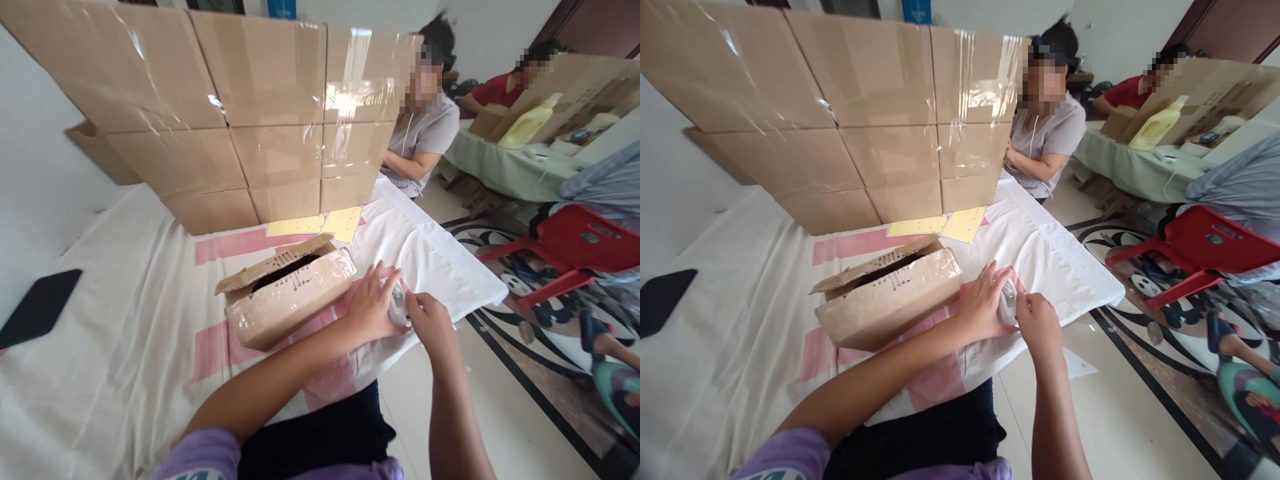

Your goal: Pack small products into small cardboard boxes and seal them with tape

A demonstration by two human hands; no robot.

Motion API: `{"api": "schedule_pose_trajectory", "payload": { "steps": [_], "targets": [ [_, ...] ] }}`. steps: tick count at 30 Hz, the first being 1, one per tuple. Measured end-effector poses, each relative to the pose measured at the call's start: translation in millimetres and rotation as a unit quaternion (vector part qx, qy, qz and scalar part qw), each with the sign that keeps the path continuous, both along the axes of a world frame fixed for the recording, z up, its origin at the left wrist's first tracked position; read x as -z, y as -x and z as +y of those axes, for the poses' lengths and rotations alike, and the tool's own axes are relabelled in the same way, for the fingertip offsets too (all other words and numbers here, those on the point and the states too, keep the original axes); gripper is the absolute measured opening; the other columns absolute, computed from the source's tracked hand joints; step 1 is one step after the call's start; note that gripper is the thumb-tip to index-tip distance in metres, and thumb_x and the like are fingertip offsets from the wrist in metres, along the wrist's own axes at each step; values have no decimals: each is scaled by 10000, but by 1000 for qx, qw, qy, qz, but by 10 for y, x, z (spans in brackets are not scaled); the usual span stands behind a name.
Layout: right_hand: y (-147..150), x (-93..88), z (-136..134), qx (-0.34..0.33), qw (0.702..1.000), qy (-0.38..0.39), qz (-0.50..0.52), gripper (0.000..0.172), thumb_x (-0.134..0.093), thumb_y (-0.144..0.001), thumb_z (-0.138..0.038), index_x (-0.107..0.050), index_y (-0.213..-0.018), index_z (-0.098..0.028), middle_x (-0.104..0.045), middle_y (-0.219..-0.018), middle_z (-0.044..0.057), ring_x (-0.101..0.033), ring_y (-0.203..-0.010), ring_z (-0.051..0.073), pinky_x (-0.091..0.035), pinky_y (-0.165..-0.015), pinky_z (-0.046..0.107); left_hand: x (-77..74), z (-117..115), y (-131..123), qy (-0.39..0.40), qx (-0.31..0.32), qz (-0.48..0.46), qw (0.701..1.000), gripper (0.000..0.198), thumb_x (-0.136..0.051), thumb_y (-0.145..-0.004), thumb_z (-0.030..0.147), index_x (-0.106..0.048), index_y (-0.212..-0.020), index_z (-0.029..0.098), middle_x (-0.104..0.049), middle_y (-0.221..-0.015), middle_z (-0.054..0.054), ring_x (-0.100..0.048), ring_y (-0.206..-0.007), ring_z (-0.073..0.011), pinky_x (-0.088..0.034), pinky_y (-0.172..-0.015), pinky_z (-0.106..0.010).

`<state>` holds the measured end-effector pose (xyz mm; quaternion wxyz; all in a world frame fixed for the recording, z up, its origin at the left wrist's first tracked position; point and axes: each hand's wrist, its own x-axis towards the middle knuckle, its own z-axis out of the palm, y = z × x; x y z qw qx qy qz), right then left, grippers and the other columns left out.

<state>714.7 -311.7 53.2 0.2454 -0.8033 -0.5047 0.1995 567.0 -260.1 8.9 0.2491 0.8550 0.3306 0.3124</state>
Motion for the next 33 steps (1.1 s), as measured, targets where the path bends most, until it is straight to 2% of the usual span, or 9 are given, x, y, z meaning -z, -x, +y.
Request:
{"api": "schedule_pose_trajectory", "payload": {
  "steps": [3,6,9,12,16,19,23,28,33],
  "targets": [
    [-30,-24,-17,6,1000,-14,-1,394,-438,-938,-469,-688,-777,-210,-751,-893,111,-662,-787,254,-426,-742,367,88,65,-159,60,1,-33,998,1330,-944,-558,476,-161,-1601,216,-172,-1686,-258,-176,-1580,-459,-338,-1213,-676],
    [-48,-37,-13,-1,999,-9,49,369,-461,-918,-437,-661,-712,-206,-735,-853,78,-651,-761,227,-436,-744,352,127,39,-161,61,19,-69,996,1230,-909,-623,406,-179,-1593,206,-239,-1673,-234,-222,-1579,-393,-323,-1247,-618],
    [-64,-19,8,-4,995,0,103,328,-485,-883,-392,-617,-650,-203,-705,-815,58,-638,-761,212,-449,-745,342,128,17,-122,55,23,-71,996,1181,-899,-651,392,-208,-1584,172,-255,-1670,-235,-237,-1572,-379,-301,-1267,-594],
    [-89,3,18,4,990,0,144,259,-536,-833,-375,-648,-685,-195,-710,-941,66,-641,-793,208,-475,-749,340,132,22,-116,53,20,-62,996,1187,-905,-649,398,-219,-1582,141,-261,-1667,-246,-256,-1562,-376,-307,-1268,-563],
    [-113,-35,7,19,976,-36,214,244,-572,-815,-413,-667,-744,-200,-682,-1102,74,-653,-822,203,-512,-777,355,154,38,-132,48,22,-65,996,1172,-880,-657,431,-204,-1586,200,-284,-1669,-206,-275,-1553,-378,-299,-1261,-579],
    [-121,-90,-26,-3,980,-56,190,254,-572,-827,-414,-665,-716,-206,-667,-1091,78,-646,-925,227,-506,-840,367,162,38,-134,40,23,-67,997,1148,-857,-667,429,-194,-1581,221,-284,-1674,-189,-271,-1554,-379,-282,-1259,-593],
    [-164,-112,-149,-21,989,-40,143,302,-545,-873,-428,-672,-713,-207,-663,-1048,75,-631,-1010,249,-472,-923,396,157,29,-132,43,18,-66,997,1153,-867,-657,403,-200,-1579,216,-317,-1652,-193,-282,-1547,-375,-303,-1247,-581],
    [-229,-57,-339,-3,989,-33,145,295,-550,-878,-461,-669,-771,-212,-664,-1067,65,-613,-1040,247,-450,-959,400,139,24,-127,49,19,-73,996,1148,-886,-639,407,-236,-1563,200,-346,-1622,-206,-302,-1531,-385,-326,-1232,-570],
    [-213,13,-411,5,988,-1,153,336,-556,-875,-505,-661,-765,-205,-668,-1084,66,-607,-1061,247,-431,-1003,407,106,19,-112,42,24,-87,995,1107,-872,-657,368,-242,-1554,212,-402,-1571,-199,-330,-1514,-385,-345,-1214,-565]
  ]
}}
